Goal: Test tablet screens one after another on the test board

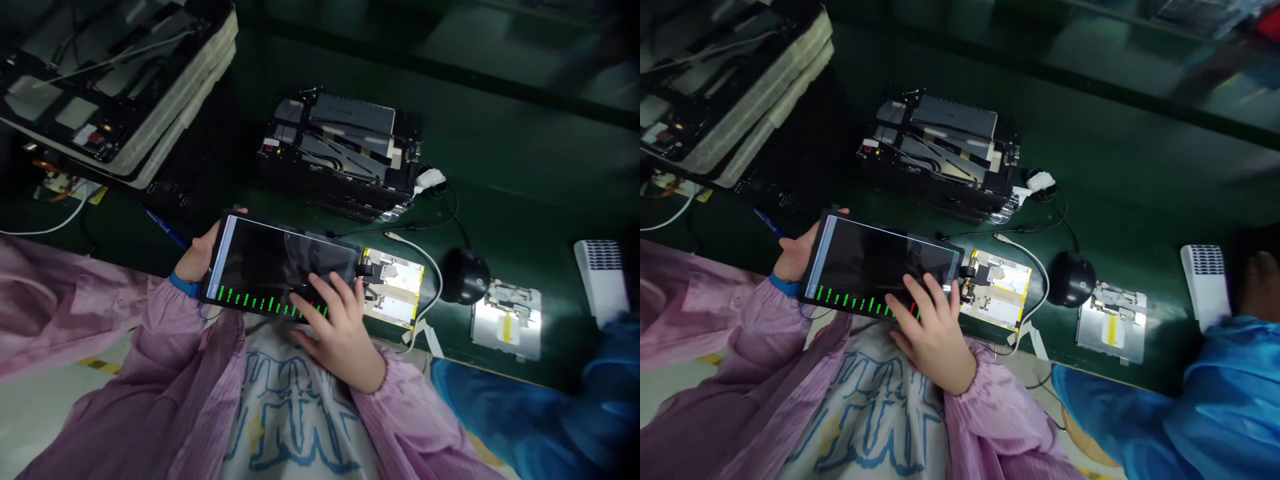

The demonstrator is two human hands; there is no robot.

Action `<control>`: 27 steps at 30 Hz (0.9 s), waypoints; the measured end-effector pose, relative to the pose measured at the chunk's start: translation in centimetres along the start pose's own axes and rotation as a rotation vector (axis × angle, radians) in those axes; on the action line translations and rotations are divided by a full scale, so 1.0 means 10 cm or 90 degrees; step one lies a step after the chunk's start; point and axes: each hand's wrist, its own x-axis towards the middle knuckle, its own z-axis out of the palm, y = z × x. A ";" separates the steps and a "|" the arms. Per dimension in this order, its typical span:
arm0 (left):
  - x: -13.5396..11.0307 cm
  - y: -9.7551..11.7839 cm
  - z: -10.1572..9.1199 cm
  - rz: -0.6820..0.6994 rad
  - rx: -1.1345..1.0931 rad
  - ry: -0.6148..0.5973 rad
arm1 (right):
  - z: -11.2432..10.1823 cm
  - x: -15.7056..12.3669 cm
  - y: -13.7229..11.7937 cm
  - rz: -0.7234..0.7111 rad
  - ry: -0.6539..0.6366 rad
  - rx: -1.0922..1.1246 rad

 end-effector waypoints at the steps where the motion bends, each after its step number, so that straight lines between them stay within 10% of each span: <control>1: 0.00 0.00 0.00 0.001 0.008 0.006 | 0.04 0.02 -0.03 -0.014 -0.024 -0.014; 18: 0.02 0.05 0.03 -0.009 0.025 0.018 | 0.10 0.05 0.00 -0.074 -0.021 -0.012; 24: 0.03 0.11 0.05 -0.037 0.053 0.058 | -0.36 0.16 0.73 0.112 0.170 -0.018; 27: 0.04 0.12 0.06 -0.035 0.080 0.084 | -0.41 0.23 1.27 0.251 0.113 -0.125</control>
